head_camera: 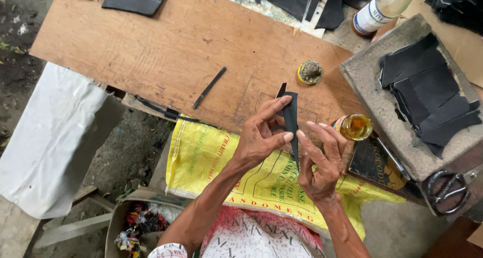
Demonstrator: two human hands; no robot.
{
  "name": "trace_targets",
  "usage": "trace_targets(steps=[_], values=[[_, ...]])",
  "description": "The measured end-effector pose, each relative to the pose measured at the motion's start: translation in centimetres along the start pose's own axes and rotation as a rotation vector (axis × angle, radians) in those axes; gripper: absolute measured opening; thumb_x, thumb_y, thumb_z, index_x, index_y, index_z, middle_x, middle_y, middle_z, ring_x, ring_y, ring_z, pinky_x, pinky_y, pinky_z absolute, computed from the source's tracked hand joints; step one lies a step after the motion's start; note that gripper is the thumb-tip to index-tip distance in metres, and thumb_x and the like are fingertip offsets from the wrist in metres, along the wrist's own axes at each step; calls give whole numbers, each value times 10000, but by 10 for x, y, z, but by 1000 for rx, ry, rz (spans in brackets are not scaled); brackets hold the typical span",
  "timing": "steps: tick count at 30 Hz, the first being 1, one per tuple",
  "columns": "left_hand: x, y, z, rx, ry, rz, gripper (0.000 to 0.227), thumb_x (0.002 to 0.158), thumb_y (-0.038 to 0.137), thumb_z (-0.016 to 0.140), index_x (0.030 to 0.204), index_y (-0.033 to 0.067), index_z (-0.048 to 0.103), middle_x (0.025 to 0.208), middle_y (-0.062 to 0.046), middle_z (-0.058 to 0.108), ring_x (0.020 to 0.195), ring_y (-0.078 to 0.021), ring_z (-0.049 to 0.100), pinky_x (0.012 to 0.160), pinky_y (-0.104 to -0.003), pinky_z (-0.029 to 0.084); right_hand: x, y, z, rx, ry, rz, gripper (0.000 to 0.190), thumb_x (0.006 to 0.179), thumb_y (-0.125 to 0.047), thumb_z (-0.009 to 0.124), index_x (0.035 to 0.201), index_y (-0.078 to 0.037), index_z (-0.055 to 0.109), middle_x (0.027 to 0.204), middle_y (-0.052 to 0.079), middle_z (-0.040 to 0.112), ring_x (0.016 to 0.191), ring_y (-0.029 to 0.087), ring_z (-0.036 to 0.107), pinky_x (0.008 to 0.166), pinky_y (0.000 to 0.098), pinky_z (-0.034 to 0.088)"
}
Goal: The person handles and aligns multiple black leather pieces on a wooden workbench. They pick up and compare different cut shapes, fold and press the edges, and arrange the pieces into a layered assembly. The person also moves a small jar and a metal plate on the table while continuing to manipulate the leather components.
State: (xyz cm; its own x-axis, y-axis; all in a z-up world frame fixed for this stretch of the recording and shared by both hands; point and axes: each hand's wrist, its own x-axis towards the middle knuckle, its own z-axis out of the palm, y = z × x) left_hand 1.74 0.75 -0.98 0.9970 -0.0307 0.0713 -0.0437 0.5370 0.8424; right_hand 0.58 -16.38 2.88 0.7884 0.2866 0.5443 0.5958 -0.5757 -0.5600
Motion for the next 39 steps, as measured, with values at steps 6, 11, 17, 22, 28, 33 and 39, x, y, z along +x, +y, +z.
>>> trace_targets(steps=[6, 11, 17, 22, 28, 33, 39], values=[[0, 4, 5, -46, -23, 31, 843, 842, -13, 823, 1571, -62, 403, 1476, -64, 422, 1100, -125, 563, 976, -278, 566, 1, -6, 0, 44, 10, 27, 386, 891, 73, 628, 1233, -81, 721, 1330, 130, 646, 1291, 339, 551, 1133, 448, 432], [2, 6, 2, -27, -50, 27, 874, 828, -17, 838, 1580, -59, 394, 1479, -70, 416, 1106, -137, 571, 976, -283, 571, 3, -4, 0, 41, 10, 25, 400, 877, 72, 615, 1228, -86, 724, 1327, 134, 643, 1283, 346, 551, 1129, 447, 435], [2, 12, 6, -59, -70, -44, 874, 805, -49, 812, 1567, -47, 383, 1488, -51, 391, 1111, -133, 556, 978, -277, 579, 6, -6, 1, 35, 14, 39, 374, 900, 49, 650, 1252, -64, 712, 1345, 149, 636, 1280, 352, 554, 1106, 446, 444], [6, 12, 2, -18, -58, -2, 898, 850, -70, 803, 1621, -32, 344, 1381, -65, 423, 1147, -158, 578, 995, -259, 576, 4, -6, -2, -17, 5, 2, 364, 888, 60, 636, 1212, -77, 727, 1309, 142, 654, 1287, 354, 559, 1131, 467, 446], [4, 12, 1, -78, -86, 1, 892, 853, -69, 816, 1610, -35, 345, 1459, -52, 389, 1132, -142, 543, 967, -271, 598, 0, -5, -5, -35, 37, -23, 417, 852, 103, 617, 1198, -88, 750, 1314, 129, 656, 1269, 337, 561, 1124, 454, 446], [5, 15, 5, -67, -101, 13, 906, 849, -74, 822, 1617, -38, 343, 1520, -49, 369, 1114, -123, 522, 976, -264, 587, 1, -5, -5, -39, 47, -19, 425, 854, 112, 602, 1188, -103, 752, 1310, 129, 661, 1285, 328, 554, 1126, 450, 446], [7, 14, 1, -83, -103, 2, 917, 842, -75, 828, 1614, -41, 336, 1518, -61, 368, 1123, -130, 539, 974, -272, 597, -3, -7, -6, 248, 8, 165, 443, 916, 111, 563, 1296, -85, 678, 1431, 116, 583, 1319, 243, 528, 1124, 362, 448]])
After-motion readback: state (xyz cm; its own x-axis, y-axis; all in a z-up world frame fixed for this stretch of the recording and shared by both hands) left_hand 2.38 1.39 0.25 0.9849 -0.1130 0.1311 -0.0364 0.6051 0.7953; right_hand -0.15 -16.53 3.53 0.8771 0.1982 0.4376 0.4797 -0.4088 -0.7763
